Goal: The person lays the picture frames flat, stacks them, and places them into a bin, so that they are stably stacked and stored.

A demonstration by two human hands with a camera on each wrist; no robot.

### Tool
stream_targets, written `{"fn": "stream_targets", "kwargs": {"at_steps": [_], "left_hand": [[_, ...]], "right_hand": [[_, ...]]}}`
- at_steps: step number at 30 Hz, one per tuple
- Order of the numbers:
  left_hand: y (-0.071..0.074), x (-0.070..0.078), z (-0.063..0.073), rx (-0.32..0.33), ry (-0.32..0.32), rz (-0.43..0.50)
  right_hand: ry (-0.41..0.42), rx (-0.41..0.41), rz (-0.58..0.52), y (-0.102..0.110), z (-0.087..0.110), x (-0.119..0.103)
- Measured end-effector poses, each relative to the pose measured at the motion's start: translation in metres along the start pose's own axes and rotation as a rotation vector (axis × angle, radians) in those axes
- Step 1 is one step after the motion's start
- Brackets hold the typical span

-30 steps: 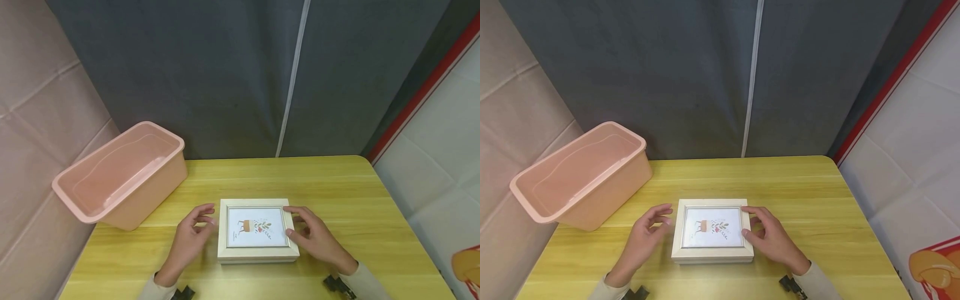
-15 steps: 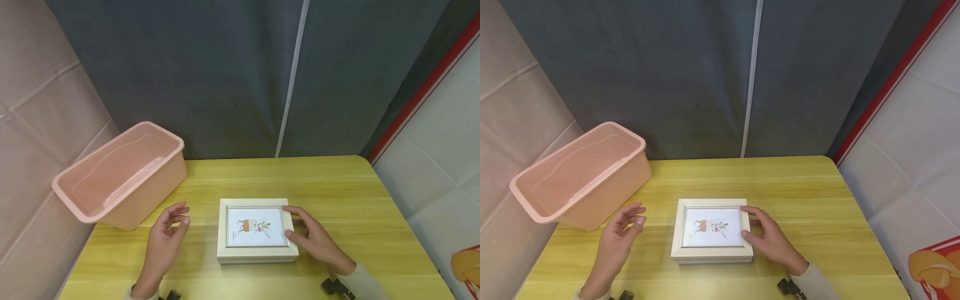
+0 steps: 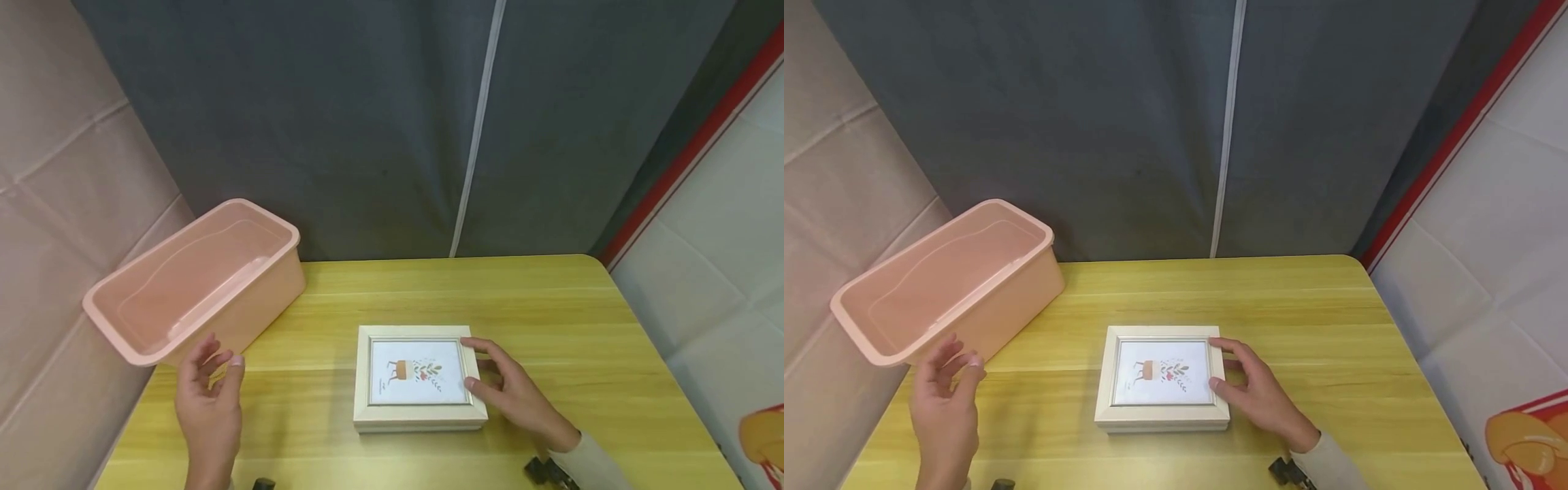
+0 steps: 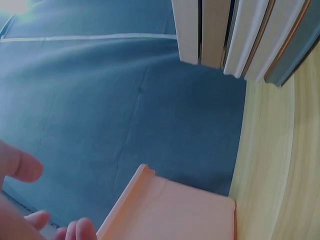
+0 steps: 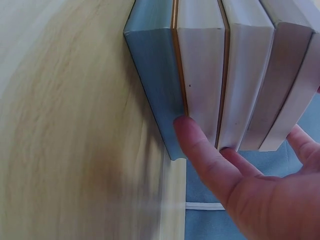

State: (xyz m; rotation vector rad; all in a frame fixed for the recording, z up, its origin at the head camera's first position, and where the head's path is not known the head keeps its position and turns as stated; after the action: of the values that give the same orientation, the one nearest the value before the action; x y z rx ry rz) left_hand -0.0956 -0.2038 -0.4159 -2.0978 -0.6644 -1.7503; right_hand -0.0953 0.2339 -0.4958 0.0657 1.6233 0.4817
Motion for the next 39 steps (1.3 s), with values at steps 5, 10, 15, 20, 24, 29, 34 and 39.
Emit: {"fn": "stream_targets", "kwargs": {"at_steps": [5, 10, 15, 20, 24, 29, 34, 39], "left_hand": [[0.016, -0.001, -0.007, 0.165, 0.017, -0.008], [0.029, -0.004, -0.019, 0.227, 0.131, 0.005], [0.036, -0.01, -0.035, 0.214, 0.209, 0.011], [0.039, -0.016, -0.049, 0.242, 0.194, -0.05], [0.043, -0.02, -0.059, 0.269, 0.175, -0.071], [0.049, -0.026, -0.07, 0.298, 0.17, -0.031], [0.056, -0.031, -0.08, 0.328, 0.176, 0.044], [0.057, -0.032, -0.089, 0.301, 0.217, 0.203]], "right_hand": [[0.021, 0.003, 0.003, -0.001, 0.0, 0.0], [0.031, 0.003, 0.013, 0.0, 0.0, 0.001], [0.031, 0.01, 0.026, 0.0, 0.001, 0.001], [0.033, 0.013, 0.027, 0.0, 0.001, 0.001], [0.033, 0.01, 0.034, 0.0, 0.001, 0.001], [0.031, 0.01, 0.044, 0.0, 0.0, 0.002], [0.028, 0.013, 0.037, -0.001, 0.0, 0.003], [0.005, 0.022, 0.05, -0.001, 0.001, 0.002]]}}
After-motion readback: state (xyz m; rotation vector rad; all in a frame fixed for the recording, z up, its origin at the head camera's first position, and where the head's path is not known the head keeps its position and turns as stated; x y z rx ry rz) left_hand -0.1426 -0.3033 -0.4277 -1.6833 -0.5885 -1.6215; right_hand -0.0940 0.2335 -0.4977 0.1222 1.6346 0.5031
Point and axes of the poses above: each hand's wrist, its own z-axis away from the middle knuckle, its own y-axis out of the back of the hand, x = y × z, the point moved 2 cm from there along -z, towards the middle knuckle, and after that the axes turned 4 degrees about z, right-handed, at the moved point
